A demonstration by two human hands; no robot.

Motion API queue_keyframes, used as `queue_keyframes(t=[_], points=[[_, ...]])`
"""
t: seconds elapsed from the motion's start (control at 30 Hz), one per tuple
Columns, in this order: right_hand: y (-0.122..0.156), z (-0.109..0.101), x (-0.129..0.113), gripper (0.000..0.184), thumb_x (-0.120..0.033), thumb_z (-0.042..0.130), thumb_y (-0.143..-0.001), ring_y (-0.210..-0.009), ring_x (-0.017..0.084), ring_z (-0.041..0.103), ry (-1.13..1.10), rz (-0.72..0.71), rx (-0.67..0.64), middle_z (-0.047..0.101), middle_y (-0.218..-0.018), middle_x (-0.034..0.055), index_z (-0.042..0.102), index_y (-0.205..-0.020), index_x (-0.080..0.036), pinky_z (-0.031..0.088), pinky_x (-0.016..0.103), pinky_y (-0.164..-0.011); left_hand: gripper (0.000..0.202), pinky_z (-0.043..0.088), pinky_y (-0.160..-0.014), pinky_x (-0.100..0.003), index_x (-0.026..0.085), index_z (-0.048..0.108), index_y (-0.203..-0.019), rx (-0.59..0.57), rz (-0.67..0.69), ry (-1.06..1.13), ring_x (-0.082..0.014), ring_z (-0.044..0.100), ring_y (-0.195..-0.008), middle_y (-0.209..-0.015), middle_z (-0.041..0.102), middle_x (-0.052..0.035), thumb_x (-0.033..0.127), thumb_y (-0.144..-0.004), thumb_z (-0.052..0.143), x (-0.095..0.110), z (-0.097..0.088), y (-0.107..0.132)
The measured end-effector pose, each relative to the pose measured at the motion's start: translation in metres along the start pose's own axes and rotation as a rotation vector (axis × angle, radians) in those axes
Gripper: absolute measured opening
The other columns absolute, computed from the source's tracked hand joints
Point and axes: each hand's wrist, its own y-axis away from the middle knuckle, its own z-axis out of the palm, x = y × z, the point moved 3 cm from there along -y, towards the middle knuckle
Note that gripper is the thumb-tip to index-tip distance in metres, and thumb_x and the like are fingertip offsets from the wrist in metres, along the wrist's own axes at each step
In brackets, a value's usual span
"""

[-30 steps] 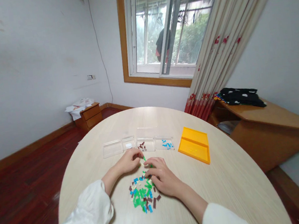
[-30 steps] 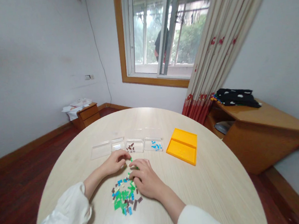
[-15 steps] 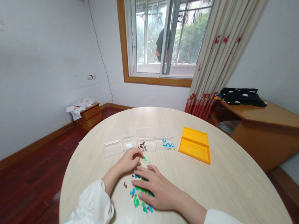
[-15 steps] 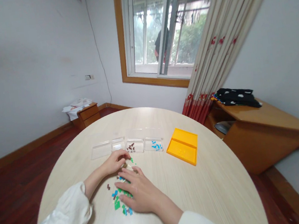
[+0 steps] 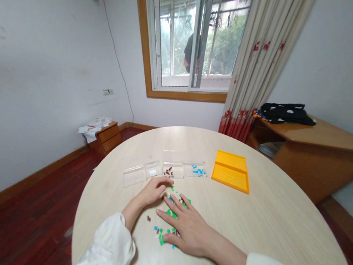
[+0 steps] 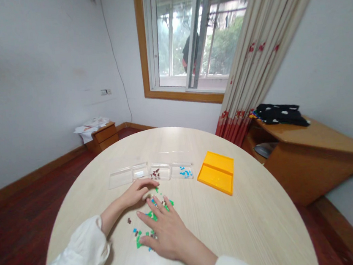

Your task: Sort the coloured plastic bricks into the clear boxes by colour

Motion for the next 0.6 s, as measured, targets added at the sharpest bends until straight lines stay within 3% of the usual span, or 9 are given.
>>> queue_keyframes(t=[0.23, 0.6], points=[[0.014, 0.007, -0.022, 0.060, -0.056, 0.042, -0.087, -0.138, 0.029, 0.015, 0.000, -0.165, -0.056, 0.017, -0.150, 0.0058, 0.027, -0.140, -0.034, 0.011, 0.055, -0.110, 0.038, 0.043, -0.091, -0.030, 0.014, 0.066, -0.087, -0.021, 0.012, 0.052, -0.0166, 0.060, -0.092, -0.095, 0.069, -0.0053, 0.007, -0.064, 0.037, 0.000, 0.001, -0.001], [0.012, 0.009, 0.004, 0.058, -0.043, 0.047, -0.088, -0.137, 0.030, 0.019, 0.082, 0.072, 0.062, 0.025, -0.147, 0.0132, 0.034, -0.139, -0.018, 0.013, 0.054, -0.111, 0.023, 0.046, -0.068, -0.024, 0.013, 0.061, -0.071, 0.052, -0.049, 0.080, -0.0141, 0.060, -0.069, -0.069, 0.065, -0.0022, 0.011, -0.064, 0.039, -0.004, 0.003, -0.002]])
